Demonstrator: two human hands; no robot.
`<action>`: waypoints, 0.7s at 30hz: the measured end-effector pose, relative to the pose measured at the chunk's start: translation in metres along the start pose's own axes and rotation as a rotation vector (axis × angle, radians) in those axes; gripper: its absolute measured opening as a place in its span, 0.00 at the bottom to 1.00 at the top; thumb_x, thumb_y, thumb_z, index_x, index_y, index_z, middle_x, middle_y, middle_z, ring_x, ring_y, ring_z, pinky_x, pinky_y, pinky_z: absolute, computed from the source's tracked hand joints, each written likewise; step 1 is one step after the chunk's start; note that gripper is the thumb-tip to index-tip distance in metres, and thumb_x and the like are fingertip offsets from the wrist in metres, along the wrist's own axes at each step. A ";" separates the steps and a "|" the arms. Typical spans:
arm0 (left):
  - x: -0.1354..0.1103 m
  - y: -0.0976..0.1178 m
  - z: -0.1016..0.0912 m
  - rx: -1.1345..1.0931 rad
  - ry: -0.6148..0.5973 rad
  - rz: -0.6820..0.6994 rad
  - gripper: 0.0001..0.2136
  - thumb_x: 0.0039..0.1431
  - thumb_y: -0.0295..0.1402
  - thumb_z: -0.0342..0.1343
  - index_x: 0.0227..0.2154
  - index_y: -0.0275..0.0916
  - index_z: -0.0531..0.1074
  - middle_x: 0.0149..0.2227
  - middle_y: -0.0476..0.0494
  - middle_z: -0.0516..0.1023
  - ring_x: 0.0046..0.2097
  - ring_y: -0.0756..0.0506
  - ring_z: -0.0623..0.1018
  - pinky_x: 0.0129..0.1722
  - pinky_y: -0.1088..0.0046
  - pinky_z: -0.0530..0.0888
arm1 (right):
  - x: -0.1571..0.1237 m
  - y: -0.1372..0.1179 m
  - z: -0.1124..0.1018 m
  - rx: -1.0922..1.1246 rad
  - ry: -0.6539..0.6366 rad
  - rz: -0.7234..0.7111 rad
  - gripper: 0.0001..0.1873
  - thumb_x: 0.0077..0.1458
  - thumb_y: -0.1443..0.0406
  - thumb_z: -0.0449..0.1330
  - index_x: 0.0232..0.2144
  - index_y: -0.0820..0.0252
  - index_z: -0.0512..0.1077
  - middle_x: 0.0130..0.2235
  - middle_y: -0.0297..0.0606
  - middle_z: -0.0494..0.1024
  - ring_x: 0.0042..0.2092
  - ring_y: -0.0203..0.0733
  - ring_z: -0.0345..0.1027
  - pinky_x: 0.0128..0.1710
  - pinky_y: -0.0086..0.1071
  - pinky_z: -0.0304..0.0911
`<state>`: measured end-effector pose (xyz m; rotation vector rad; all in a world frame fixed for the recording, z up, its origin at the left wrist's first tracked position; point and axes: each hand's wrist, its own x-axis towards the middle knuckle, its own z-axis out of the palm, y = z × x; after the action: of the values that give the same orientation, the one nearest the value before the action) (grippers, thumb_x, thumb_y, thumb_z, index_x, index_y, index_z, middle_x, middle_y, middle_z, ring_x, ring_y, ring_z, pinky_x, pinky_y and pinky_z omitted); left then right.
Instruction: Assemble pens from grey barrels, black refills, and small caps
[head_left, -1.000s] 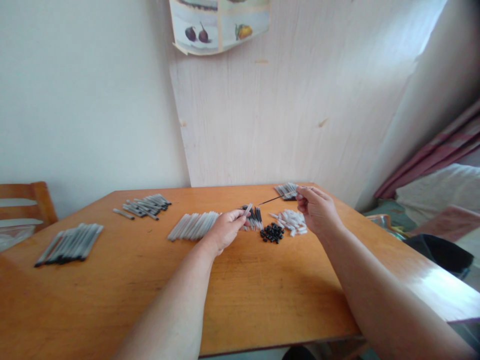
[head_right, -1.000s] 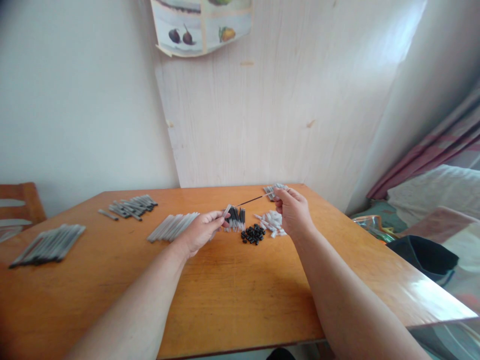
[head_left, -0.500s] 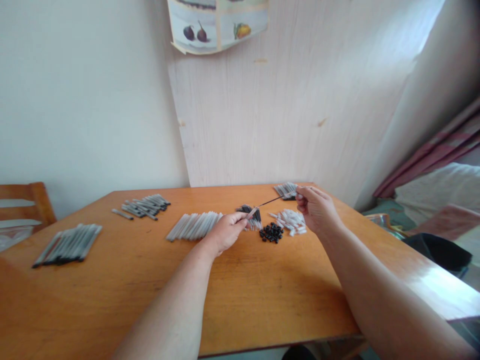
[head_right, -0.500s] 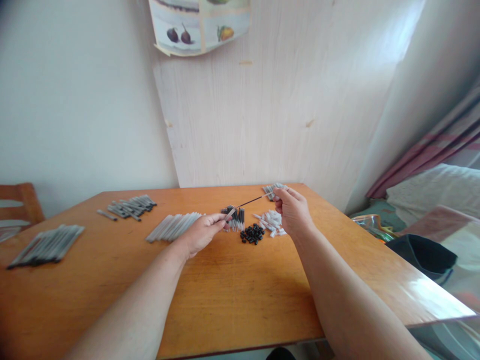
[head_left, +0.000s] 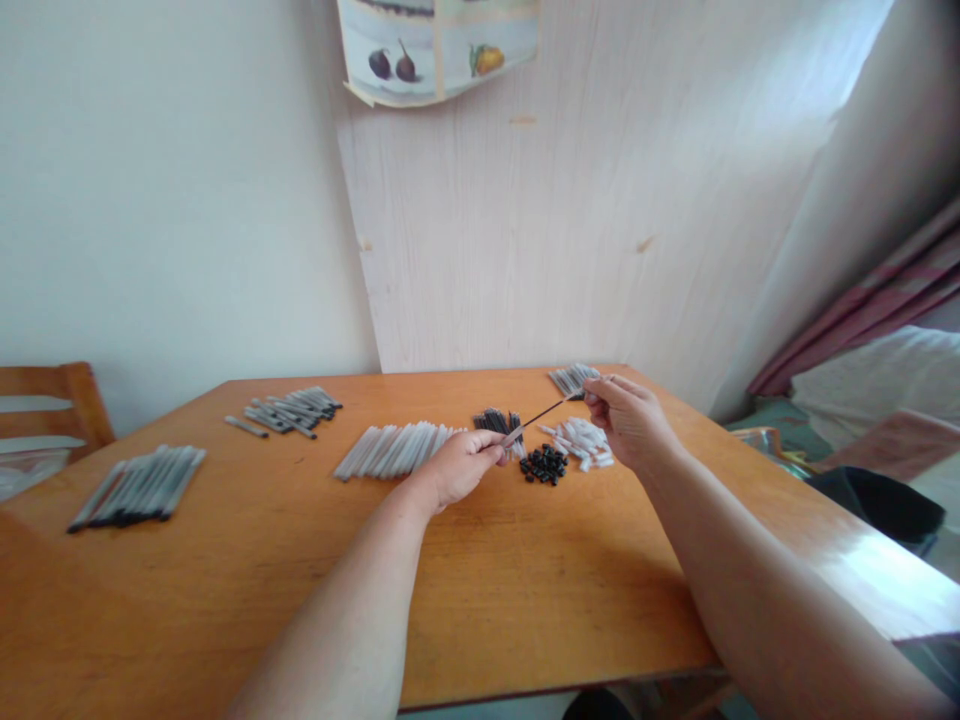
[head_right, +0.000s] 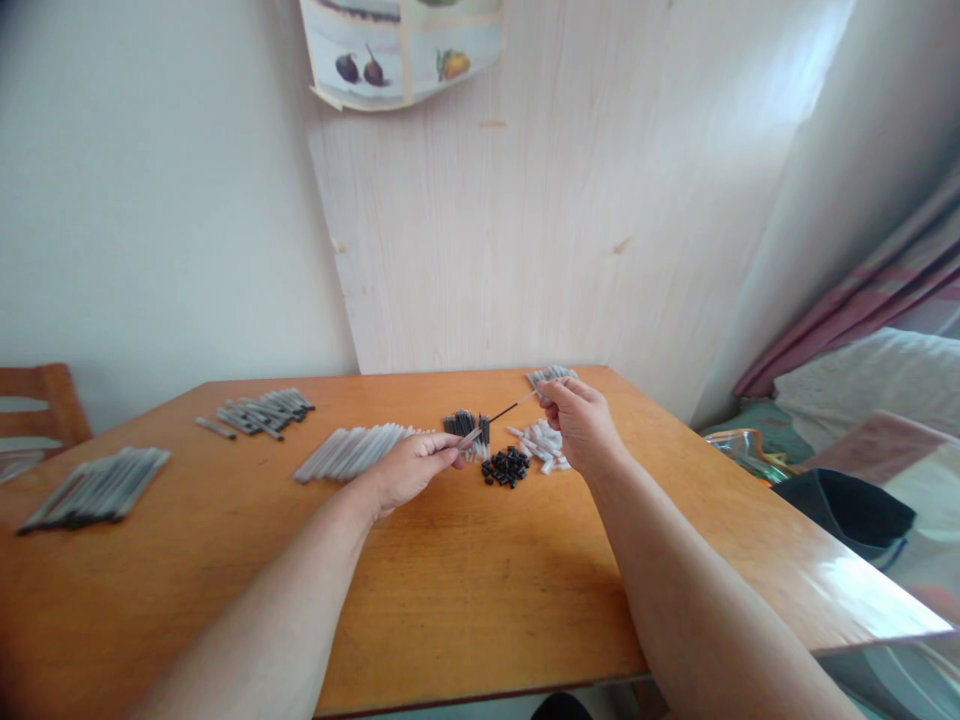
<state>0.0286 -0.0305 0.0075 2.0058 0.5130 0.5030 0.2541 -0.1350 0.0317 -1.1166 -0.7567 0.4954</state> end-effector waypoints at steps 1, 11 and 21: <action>0.000 0.000 0.000 -0.002 -0.008 0.001 0.12 0.58 0.34 0.51 0.40 0.36 0.76 0.38 0.43 0.79 0.42 0.46 0.74 0.47 0.68 0.64 | -0.001 -0.001 0.001 -0.008 -0.016 0.003 0.13 0.43 0.60 0.66 0.21 0.61 0.66 0.22 0.31 0.66 0.22 0.28 0.54 0.18 0.25 0.45; -0.002 0.002 0.001 -0.183 -0.129 -0.078 0.15 0.58 0.38 0.52 0.44 0.36 0.74 0.34 0.43 0.78 0.33 0.50 0.70 0.35 0.73 0.64 | -0.017 0.015 0.019 -0.240 -0.206 0.050 0.14 0.47 0.55 0.63 0.28 0.61 0.69 0.21 0.30 0.67 0.21 0.30 0.55 0.20 0.27 0.48; -0.004 0.006 0.000 -0.287 -0.134 -0.113 0.18 0.57 0.41 0.54 0.46 0.36 0.73 0.34 0.42 0.77 0.31 0.51 0.69 0.29 0.76 0.60 | -0.031 0.016 0.030 -0.567 -0.348 -0.087 0.14 0.53 0.56 0.56 0.32 0.60 0.74 0.25 0.33 0.70 0.27 0.34 0.60 0.26 0.28 0.55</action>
<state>0.0266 -0.0353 0.0117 1.7124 0.4424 0.3482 0.2116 -0.1322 0.0145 -1.5325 -1.2976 0.4155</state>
